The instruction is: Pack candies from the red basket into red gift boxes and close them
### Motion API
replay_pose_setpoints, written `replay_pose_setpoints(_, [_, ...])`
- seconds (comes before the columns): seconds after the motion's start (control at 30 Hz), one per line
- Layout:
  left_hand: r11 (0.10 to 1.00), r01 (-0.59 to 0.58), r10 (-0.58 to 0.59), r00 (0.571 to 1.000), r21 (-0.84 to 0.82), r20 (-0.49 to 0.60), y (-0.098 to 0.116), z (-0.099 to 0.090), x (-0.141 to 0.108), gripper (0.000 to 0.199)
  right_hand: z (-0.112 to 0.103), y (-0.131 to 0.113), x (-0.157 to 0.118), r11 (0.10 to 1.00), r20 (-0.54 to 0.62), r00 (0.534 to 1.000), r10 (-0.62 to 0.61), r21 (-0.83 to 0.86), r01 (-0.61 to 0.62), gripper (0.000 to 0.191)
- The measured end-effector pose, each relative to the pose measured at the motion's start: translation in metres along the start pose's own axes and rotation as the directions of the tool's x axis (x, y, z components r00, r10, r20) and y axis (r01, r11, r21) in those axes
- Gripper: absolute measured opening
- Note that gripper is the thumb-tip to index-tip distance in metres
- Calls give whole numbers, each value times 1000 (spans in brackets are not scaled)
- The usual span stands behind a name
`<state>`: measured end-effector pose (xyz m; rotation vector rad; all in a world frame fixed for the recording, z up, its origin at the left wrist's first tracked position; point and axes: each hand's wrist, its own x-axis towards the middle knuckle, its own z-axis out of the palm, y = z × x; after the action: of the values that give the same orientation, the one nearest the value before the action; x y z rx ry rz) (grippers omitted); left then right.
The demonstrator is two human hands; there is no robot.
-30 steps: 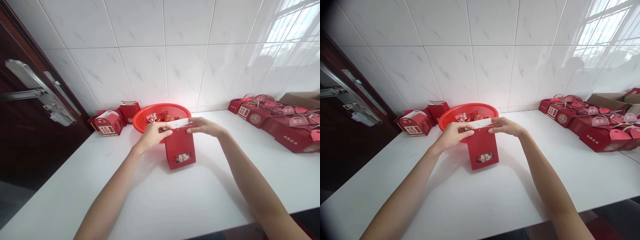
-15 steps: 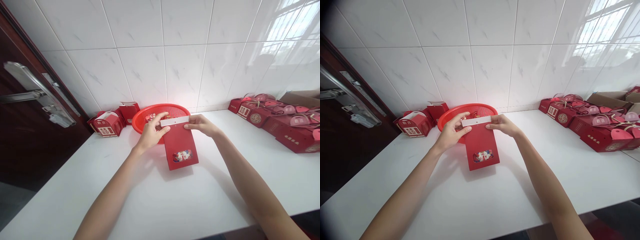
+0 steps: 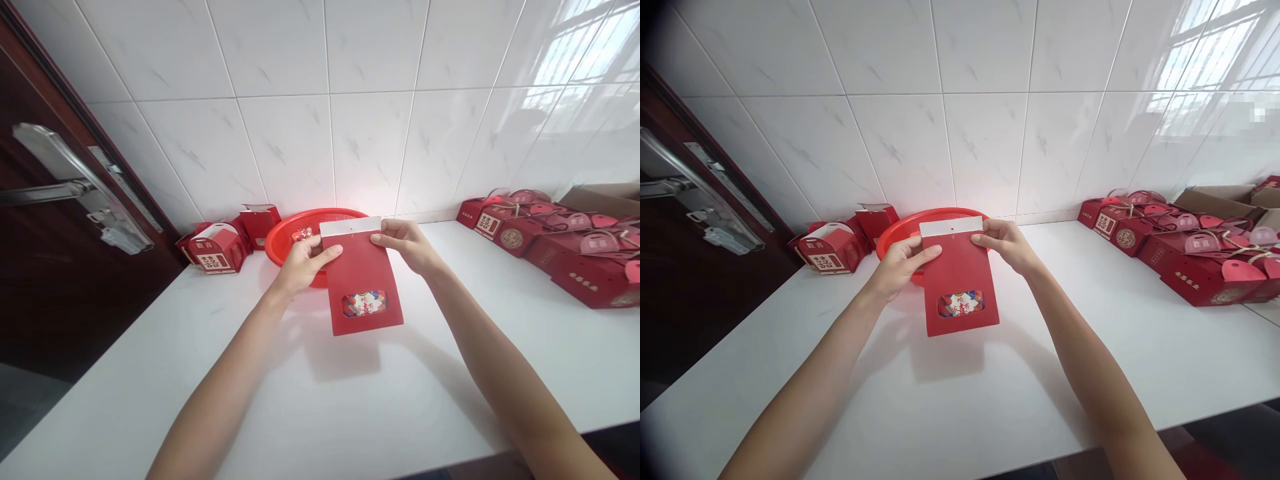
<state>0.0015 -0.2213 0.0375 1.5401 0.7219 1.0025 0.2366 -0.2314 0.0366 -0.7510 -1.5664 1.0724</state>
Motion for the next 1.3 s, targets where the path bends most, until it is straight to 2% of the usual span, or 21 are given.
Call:
replay_pose_setpoints(0.33, [995, -92, 94, 994, 37, -55, -1, 2, -2, 48, 2, -3, -2, 1000, 17, 999, 28, -9, -28, 33])
replay_pose_setpoints(0.53, [992, -115, 118, 991, 60, -56, 1, 3, -2, 44, 5, -5, -4, 998, 101, 995, 16, 61, -22, 38])
replay_pose_setpoints(0.77, [989, -115, 118, 993, 91, -22, 5, 3, -5, 44, 6, -8, -6, 997, 104, 994, -11, 78, 3, 36])
replay_pose_setpoints(1.03, [954, -190, 211, 975, 234, -67, 4, 0, -4, 38, 4, 3, -2, 996, 9, 996, -86, 21, 86, 28])
replay_pose_setpoints(1.2, [953, -205, 229, 970, 225, -86, 2, 1, -4, 38, 5, 3, -2, 990, 2, 990, -139, -21, 139, 26])
replay_pose_setpoints(1.3, [948, -228, 253, 963, 224, -94, 1, 2, -4, 36, 8, 1, -2, 993, -32, 993, -115, -35, 114, 26])
